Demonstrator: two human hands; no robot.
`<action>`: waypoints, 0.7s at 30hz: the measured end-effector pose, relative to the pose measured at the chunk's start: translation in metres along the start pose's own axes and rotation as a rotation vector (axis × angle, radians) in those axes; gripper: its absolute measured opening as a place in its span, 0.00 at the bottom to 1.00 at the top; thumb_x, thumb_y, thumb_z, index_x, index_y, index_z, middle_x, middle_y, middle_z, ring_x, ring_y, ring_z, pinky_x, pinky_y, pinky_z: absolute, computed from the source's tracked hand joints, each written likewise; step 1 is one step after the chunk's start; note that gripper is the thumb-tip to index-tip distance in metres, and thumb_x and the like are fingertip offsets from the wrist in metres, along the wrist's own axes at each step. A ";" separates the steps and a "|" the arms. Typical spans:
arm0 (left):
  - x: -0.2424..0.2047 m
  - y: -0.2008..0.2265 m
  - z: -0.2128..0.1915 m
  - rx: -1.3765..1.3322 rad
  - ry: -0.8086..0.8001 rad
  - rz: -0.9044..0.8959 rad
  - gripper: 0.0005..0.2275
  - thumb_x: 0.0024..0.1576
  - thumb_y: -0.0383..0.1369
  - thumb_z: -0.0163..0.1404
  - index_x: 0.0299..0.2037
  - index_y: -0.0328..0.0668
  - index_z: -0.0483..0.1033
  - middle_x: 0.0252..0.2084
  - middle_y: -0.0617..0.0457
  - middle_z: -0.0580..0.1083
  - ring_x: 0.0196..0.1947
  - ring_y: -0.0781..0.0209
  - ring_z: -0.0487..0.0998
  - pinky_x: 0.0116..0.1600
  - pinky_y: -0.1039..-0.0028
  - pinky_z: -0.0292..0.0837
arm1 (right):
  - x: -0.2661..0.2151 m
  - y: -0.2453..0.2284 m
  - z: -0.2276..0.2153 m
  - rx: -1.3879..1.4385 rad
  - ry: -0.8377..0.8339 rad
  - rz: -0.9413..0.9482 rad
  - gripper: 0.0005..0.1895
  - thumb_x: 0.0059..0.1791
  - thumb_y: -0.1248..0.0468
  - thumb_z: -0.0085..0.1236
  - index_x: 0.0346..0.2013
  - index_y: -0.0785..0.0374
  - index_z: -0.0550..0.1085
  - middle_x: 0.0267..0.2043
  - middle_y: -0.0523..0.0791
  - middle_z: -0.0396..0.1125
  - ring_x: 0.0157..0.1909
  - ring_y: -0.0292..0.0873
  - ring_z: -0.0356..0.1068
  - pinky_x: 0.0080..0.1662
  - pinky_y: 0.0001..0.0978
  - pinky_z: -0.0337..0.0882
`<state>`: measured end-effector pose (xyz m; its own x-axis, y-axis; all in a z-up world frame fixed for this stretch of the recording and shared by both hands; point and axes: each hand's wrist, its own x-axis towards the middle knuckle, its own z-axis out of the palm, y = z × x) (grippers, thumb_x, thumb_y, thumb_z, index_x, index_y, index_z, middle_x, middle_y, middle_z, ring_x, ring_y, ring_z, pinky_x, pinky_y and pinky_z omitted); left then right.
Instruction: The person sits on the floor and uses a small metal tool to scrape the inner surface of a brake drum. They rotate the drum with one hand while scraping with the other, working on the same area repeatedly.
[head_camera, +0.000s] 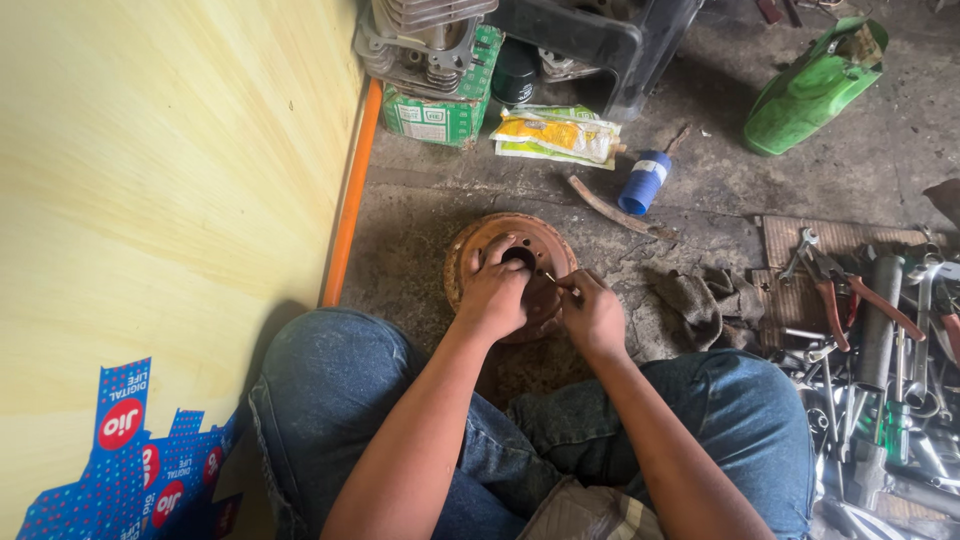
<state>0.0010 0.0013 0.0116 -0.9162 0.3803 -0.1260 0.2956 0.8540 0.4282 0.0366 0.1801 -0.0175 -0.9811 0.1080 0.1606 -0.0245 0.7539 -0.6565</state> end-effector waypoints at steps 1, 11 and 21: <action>0.000 0.001 -0.001 -0.002 -0.017 -0.017 0.17 0.45 0.29 0.61 0.46 0.41 0.81 0.61 0.57 0.73 0.77 0.58 0.49 0.76 0.44 0.37 | 0.000 -0.005 -0.005 -0.019 -0.009 -0.030 0.08 0.47 0.64 0.61 0.41 0.58 0.79 0.43 0.47 0.75 0.41 0.54 0.76 0.41 0.42 0.74; 0.010 0.002 -0.013 0.097 -0.158 0.010 0.14 0.45 0.27 0.57 0.43 0.41 0.83 0.60 0.55 0.74 0.77 0.55 0.51 0.77 0.46 0.37 | 0.007 -0.002 -0.019 -0.054 -0.053 -0.047 0.07 0.47 0.64 0.61 0.40 0.56 0.79 0.42 0.47 0.75 0.40 0.55 0.76 0.41 0.44 0.74; 0.007 -0.006 -0.014 0.188 -0.149 0.115 0.14 0.44 0.23 0.54 0.39 0.44 0.85 0.61 0.59 0.73 0.76 0.54 0.52 0.78 0.47 0.28 | 0.019 0.010 -0.028 0.106 -0.015 0.067 0.08 0.48 0.67 0.62 0.42 0.59 0.79 0.42 0.47 0.77 0.41 0.47 0.79 0.44 0.39 0.76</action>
<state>-0.0103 -0.0060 0.0207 -0.8280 0.5148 -0.2223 0.4533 0.8479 0.2749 0.0229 0.2078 -0.0005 -0.9840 0.1454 0.1034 0.0216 0.6723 -0.7400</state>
